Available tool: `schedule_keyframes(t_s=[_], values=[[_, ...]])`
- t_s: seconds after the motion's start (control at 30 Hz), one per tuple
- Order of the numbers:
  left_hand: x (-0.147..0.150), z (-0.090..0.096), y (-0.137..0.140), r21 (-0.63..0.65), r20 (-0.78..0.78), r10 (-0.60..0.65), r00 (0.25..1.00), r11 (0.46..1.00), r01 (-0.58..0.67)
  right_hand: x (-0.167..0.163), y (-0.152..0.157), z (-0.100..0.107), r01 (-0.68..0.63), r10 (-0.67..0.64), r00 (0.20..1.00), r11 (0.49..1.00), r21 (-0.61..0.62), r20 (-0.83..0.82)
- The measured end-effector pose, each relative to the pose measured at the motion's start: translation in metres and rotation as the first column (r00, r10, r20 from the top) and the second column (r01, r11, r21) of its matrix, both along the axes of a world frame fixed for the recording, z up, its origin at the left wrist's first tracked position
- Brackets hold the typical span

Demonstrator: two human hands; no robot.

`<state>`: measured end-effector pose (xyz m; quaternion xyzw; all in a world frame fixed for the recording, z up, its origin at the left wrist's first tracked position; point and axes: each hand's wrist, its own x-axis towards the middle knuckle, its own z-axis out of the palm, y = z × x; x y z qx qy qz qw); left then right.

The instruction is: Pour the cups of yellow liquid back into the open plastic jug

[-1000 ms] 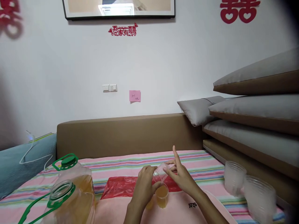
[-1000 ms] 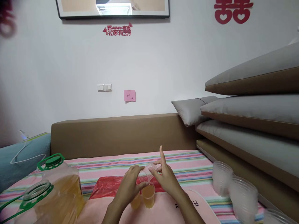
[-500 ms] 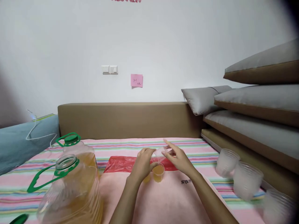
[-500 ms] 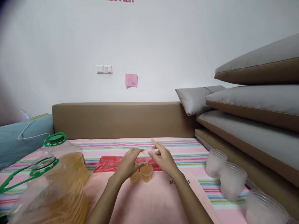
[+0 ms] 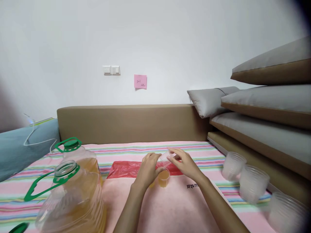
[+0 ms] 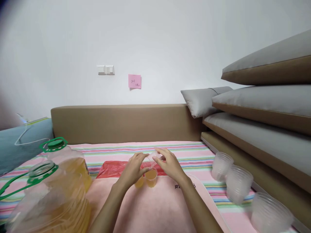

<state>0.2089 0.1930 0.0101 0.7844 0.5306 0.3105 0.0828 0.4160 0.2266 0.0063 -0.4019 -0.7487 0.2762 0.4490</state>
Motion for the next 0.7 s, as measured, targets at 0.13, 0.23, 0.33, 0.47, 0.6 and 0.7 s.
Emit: schedule_keyframes(t_s=[0.13,0.23,0.33,0.47,0.6,0.7], values=[[0.0,-0.005,0.004,0.012,0.03,0.033,0.999,0.999,-0.033,-0.003,0.003,-0.004,0.009,-0.012,0.999,0.999,-0.053,-0.049],[-0.001,-0.006,0.006,0.009,0.014,0.032,0.999,0.999,-0.032,-0.005,0.003,-0.007,0.001,-0.007,0.997,0.997,-0.082,-0.072],[-0.003,-0.006,0.007,-0.004,0.023,0.054,0.998,0.999,-0.054,-0.006,0.001,-0.007,0.017,-0.024,0.995,0.997,-0.079,-0.096],[-0.004,-0.007,0.007,-0.021,0.036,0.067,0.997,0.998,-0.066,-0.008,0.0,-0.006,0.007,-0.008,0.998,1.0,-0.015,-0.063],[-0.003,-0.005,0.006,-0.026,0.048,0.069,0.996,0.997,-0.068,-0.01,0.001,-0.006,0.03,-0.032,0.997,0.999,-0.032,-0.07],[-0.004,-0.003,0.006,-0.021,0.042,0.071,0.997,0.997,-0.07,-0.012,0.001,-0.007,0.034,-0.042,0.994,0.997,-0.074,-0.105]])
